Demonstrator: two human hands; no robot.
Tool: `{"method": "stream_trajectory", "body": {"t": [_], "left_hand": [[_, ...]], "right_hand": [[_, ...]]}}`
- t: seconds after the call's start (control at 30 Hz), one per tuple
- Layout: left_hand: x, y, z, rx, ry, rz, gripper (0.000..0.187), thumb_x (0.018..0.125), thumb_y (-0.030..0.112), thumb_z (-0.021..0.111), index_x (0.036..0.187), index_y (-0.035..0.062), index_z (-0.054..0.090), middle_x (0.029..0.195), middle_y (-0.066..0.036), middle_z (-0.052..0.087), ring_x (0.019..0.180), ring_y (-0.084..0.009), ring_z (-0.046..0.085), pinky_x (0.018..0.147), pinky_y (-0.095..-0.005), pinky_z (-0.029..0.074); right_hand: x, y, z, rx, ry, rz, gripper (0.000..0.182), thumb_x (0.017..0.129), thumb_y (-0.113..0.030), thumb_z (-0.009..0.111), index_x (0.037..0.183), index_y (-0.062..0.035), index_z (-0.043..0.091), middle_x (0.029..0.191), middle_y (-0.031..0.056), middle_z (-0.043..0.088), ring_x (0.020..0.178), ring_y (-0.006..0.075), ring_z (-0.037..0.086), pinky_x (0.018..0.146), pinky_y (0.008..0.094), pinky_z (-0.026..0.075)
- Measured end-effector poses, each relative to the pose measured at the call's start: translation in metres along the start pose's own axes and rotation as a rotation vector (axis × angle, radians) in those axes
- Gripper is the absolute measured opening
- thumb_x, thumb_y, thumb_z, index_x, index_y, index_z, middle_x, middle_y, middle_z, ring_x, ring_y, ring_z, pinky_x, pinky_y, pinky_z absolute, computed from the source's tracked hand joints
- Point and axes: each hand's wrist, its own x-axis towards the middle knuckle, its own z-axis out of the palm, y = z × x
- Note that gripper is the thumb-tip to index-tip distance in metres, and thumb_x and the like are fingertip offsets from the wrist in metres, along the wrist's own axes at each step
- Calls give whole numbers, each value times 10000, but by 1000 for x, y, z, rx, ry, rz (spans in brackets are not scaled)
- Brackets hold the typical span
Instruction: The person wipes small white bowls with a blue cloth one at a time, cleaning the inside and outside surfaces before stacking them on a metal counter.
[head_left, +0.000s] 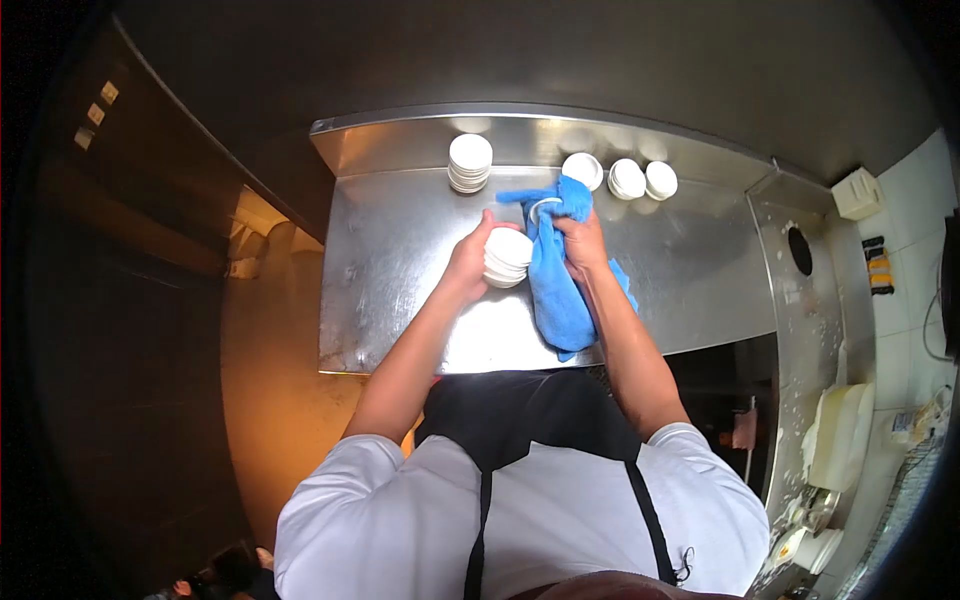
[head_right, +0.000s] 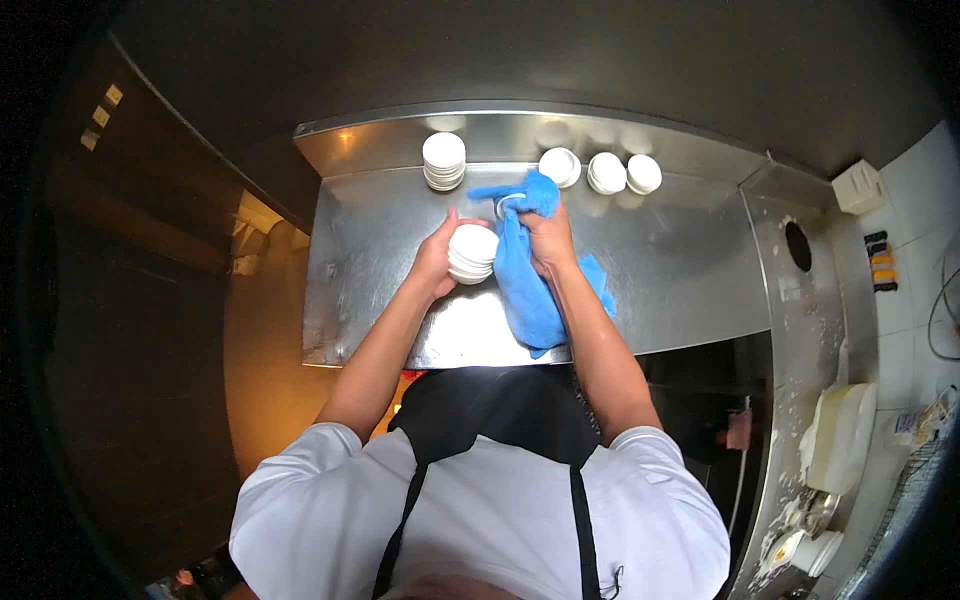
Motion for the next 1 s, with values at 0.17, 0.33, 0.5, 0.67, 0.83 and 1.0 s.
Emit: {"method": "stream_trajectory", "body": {"t": [0.17,0.33,0.5,0.67,0.83,1.0], "left_hand": [[-31,6,-21,-128,48,45,573,1042,500,335,1176,-1,577,1029,-164,687,912,-251,699,782,-400,579],[-52,9,-40,-171,101,131,592,1031,508,342,1179,-13,581,1075,-183,676,992,-274,677,866,-414,557],[-64,5,-66,-357,98,183,513,992,403,393,1148,-40,598,1071,-197,681,991,-292,675,894,-430,542],[-61,1,-74,-384,149,225,509,975,397,401,1139,-41,603,1079,-193,681,991,-306,670,891,-439,537],[-71,12,-56,-461,166,223,559,1003,506,420,1155,-12,566,1079,-184,651,963,-322,656,869,-452,530],[-63,17,-43,-394,-35,132,524,1009,491,455,1205,12,540,1098,-147,644,967,-276,655,869,-418,529]], "right_hand": [[35,22,-7,-135,-71,-121,305,852,-40,609,1156,-61,624,1046,43,661,895,175,642,793,324,533],[87,28,0,-562,53,-42,390,957,-344,522,1011,7,684,927,99,692,869,205,644,772,353,516],[137,30,26,-1140,-106,-71,566,960,-402,457,918,128,652,912,269,680,830,287,674,747,406,517],[149,38,51,-607,-180,395,570,967,-470,438,986,58,652,929,218,681,858,364,663,768,491,545],[120,27,36,-14,-405,683,598,932,-612,447,949,-36,609,951,212,657,858,423,652,794,530,558],[67,46,8,-141,-351,589,498,933,-483,538,1112,-23,604,1045,166,670,950,319,661,836,472,554]]}}
